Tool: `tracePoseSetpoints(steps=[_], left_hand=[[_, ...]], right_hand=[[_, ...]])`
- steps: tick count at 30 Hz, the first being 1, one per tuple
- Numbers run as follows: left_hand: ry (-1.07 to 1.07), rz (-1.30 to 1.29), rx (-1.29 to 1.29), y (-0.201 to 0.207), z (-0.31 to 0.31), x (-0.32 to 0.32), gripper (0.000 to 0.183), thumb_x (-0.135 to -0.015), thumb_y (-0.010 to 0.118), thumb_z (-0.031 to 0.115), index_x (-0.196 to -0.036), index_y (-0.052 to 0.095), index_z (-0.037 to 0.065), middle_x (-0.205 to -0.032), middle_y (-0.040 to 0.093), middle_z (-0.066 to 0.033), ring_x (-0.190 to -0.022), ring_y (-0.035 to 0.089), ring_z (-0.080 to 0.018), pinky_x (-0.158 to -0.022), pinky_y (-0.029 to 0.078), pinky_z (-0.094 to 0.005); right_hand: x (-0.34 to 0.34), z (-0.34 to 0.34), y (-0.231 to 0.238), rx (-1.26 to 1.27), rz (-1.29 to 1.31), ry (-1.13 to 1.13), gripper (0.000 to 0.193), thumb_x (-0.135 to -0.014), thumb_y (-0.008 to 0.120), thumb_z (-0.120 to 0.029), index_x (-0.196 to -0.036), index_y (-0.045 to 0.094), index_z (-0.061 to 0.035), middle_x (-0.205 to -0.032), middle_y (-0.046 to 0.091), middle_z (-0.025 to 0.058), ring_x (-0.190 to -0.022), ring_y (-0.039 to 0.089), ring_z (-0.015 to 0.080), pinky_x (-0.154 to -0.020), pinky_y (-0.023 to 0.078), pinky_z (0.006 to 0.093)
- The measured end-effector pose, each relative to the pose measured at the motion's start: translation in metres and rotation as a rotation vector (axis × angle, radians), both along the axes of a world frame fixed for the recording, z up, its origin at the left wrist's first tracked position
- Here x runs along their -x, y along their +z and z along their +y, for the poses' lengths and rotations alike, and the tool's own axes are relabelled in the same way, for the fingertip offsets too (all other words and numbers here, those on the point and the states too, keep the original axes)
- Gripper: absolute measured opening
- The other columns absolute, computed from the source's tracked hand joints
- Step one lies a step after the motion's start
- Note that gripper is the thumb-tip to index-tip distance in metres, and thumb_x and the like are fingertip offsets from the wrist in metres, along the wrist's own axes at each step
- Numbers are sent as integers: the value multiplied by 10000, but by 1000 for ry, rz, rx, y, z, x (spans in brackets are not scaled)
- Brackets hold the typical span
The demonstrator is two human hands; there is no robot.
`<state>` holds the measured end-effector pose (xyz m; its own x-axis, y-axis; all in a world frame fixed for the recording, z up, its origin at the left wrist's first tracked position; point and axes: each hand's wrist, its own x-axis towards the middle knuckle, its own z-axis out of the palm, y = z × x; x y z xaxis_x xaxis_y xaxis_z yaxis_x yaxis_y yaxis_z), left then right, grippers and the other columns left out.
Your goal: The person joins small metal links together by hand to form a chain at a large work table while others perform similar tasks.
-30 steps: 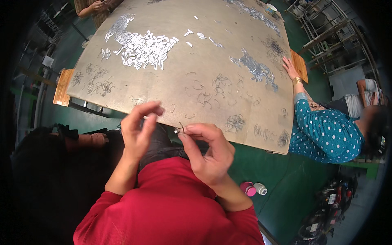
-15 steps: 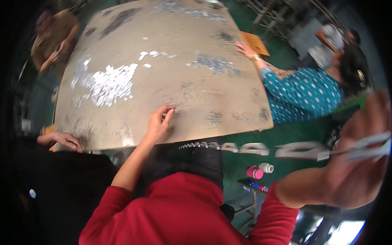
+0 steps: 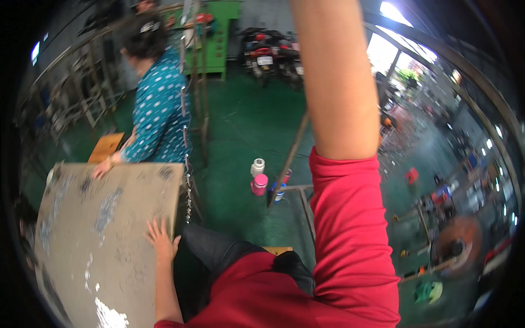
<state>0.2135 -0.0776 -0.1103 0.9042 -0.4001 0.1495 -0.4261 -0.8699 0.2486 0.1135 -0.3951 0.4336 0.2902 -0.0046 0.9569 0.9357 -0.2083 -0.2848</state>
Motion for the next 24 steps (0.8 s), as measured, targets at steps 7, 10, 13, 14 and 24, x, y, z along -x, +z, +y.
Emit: tracePoseSetpoints(steps=[7, 10, 13, 14, 24], left_hand=[[-42, -101, -86, -12, -23, 7, 887, -650, 752, 138, -1386, 259, 164, -1488, 94, -134, -1378, 12, -358, -1051, 21, -633], [-6, -123, -59, -7, -13, 4, 863, -640, 753, 120, -1368, 293, 160, -1482, 125, -130, -1377, 47, -353, -1051, 23, -634], [16, -126, -52, -5, -9, 2, 836, -639, 755, 134, -1353, 321, 157, -1476, 153, -126, -1375, 71, -351, -1050, 26, -635], [57, -135, -63, -4, 1, -1, 822, -640, 755, 146, -1346, 334, 155, -1473, 167, -124, -1373, 82, -350, -1049, 29, -636], [34, -182, -82, -14, -6, 2, 708, -691, 724, 220, -1310, 392, 131, -1445, 239, -134, -1364, 134, -354, -1042, 73, -634]], right_hand=[[65, -71, -46, -146, 146, -276, 302, -792, 627, -56, -1077, 557, 14, -848, 625, 67, -727, 622, 131, -662, 522, 234], [79, -90, -72, -191, 215, -455, 339, -783, 649, -84, -1102, 566, -7, -875, 628, 54, -747, 624, 133, -675, 517, 241], [101, -107, -90, -222, 226, -701, 315, -774, 663, -94, -1068, 589, -6, -871, 627, 54, -745, 618, 119, -667, 513, 231], [100, -113, -102, -236, 220, -710, 319, -770, 670, -98, -1068, 594, -15, -866, 625, 47, -742, 616, 113, -655, 511, 229], [191, -166, -106, -333, 177, -1140, 300, -770, 626, -78, -1065, 599, -31, -866, 624, 32, -711, 579, 83, -611, 476, 195]])
